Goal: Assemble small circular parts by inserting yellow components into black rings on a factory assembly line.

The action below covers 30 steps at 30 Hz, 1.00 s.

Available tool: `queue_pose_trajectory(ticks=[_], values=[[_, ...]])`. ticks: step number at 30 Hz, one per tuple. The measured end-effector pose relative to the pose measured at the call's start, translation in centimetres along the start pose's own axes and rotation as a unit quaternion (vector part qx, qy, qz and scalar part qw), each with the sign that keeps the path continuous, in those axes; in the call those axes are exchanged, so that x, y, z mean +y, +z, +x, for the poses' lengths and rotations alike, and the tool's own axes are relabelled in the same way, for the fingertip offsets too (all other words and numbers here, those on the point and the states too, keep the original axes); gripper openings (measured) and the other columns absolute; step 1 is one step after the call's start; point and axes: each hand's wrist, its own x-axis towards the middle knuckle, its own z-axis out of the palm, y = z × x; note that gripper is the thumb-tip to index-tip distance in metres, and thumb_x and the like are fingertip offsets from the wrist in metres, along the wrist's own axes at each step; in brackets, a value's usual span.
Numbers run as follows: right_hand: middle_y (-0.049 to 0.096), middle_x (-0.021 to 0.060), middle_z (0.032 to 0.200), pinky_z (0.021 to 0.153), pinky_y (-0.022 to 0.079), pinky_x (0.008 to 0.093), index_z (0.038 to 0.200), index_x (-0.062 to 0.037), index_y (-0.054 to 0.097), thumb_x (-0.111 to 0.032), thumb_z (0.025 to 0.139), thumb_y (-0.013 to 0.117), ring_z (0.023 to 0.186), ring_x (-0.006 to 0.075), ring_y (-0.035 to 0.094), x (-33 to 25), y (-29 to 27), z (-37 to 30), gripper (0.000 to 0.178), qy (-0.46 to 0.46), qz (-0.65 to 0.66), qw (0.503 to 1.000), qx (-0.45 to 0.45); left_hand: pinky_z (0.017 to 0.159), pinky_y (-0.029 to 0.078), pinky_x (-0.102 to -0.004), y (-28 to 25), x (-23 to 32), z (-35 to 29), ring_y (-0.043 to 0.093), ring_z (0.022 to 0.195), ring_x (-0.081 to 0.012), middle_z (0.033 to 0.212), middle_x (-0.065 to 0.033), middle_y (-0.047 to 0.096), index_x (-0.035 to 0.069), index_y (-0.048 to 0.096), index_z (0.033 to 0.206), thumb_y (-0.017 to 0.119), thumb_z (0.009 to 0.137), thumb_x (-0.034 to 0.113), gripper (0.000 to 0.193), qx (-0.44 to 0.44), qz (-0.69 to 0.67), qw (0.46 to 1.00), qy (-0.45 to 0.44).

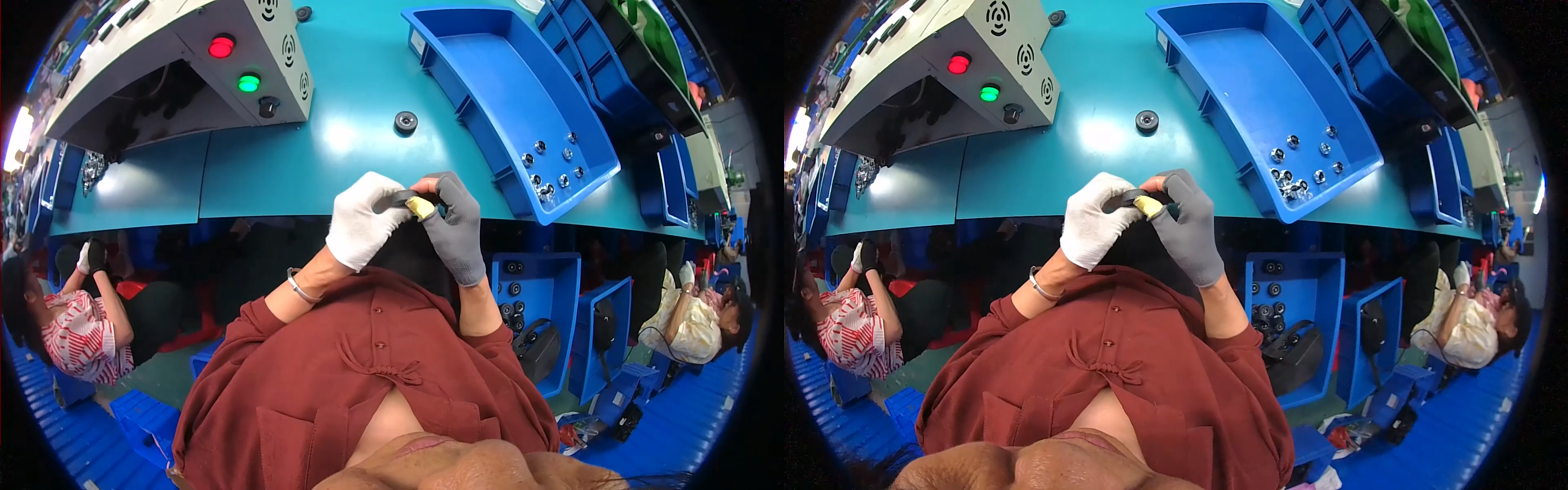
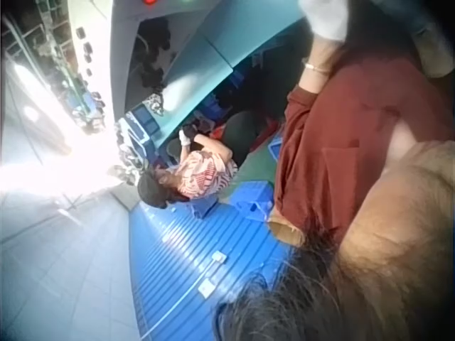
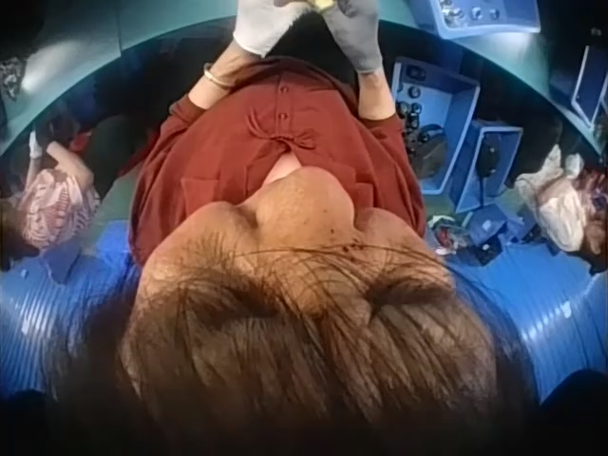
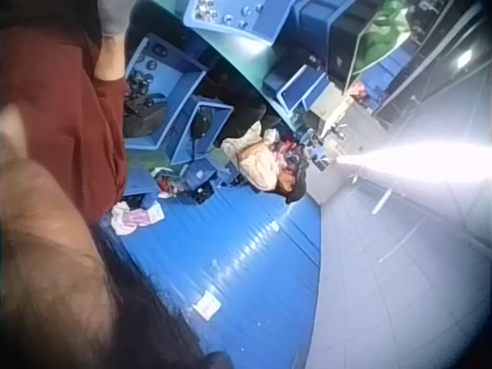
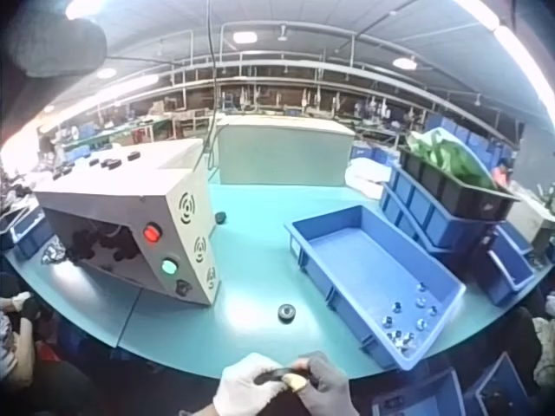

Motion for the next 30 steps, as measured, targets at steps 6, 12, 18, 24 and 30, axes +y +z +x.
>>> queue_pose_trajectory(ticks=[6,12,18,24,30], values=[[0.063,0.0031,0.089,0.074,0.047,0.0245,0.094,0.0011,0.064,-0.009,0.092,0.066,0.080,0.0098,0.057,0.3,-0.2,0.0,0.010,0.037,0.040,0.998,-0.027,0.070,0.053,-0.0295,-0.6,0.8,0.4,0.065,0.075,-0.0219,0.092,-0.0112,0.065,0.002,0.066,0.101,0.081,0.071,-0.005,0.035,0.006,0.222,0.948,0.227],[0.060,-0.0027,0.083,0.069,0.041,0.0219,0.092,0.0010,0.064,-0.011,0.094,0.060,0.078,0.0043,0.051,0.8,0.4,0.1,0.013,0.162,0.118,0.979,-0.022,0.072,0.054,-0.0289,-0.4,0.2,0.2,0.066,0.080,-0.0190,0.098,-0.0097,0.066,0.000,0.066,0.106,0.079,0.076,-0.006,0.034,-0.022,0.237,0.959,0.152],[0.062,0.0004,0.082,0.066,0.044,0.0230,0.095,0.0025,0.065,-0.012,0.097,0.058,0.073,0.0054,0.054,0.6,-0.1,0.5,0.016,0.190,0.181,0.964,-0.043,0.079,0.057,-0.0282,-0.2,-0.3,-0.1,0.065,0.087,-0.0162,0.112,-0.0144,0.067,-0.009,0.059,0.126,0.070,0.088,-0.004,0.040,0.003,-0.104,0.993,-0.063],[0.067,0.0039,0.087,0.068,0.048,0.0242,0.102,0.0040,0.067,-0.014,0.099,0.054,0.073,0.0095,0.061,0.9,-0.8,0.9,0.022,0.227,0.247,0.939,-0.070,0.075,0.058,-0.0300,-0.9,0.1,0.1,0.066,0.083,-0.0168,0.112,-0.0158,0.066,-0.010,0.058,0.127,0.063,0.098,0.007,0.034,0.005,-0.214,0.962,-0.167],[0.068,0.0064,0.104,0.082,0.050,0.0235,0.118,0.0051,0.063,-0.009,0.099,0.051,0.091,0.0100,0.063,0.1,0.1,0.2,0.027,0.245,0.335,0.910,-0.019,0.077,0.061,-0.0329,-0.2,0.9,-0.1,0.068,0.084,-0.0193,0.110,-0.0159,0.064,-0.010,0.053,0.134,0.060,0.100,0.008,0.039,0.046,-0.260,0.944,-0.200]])
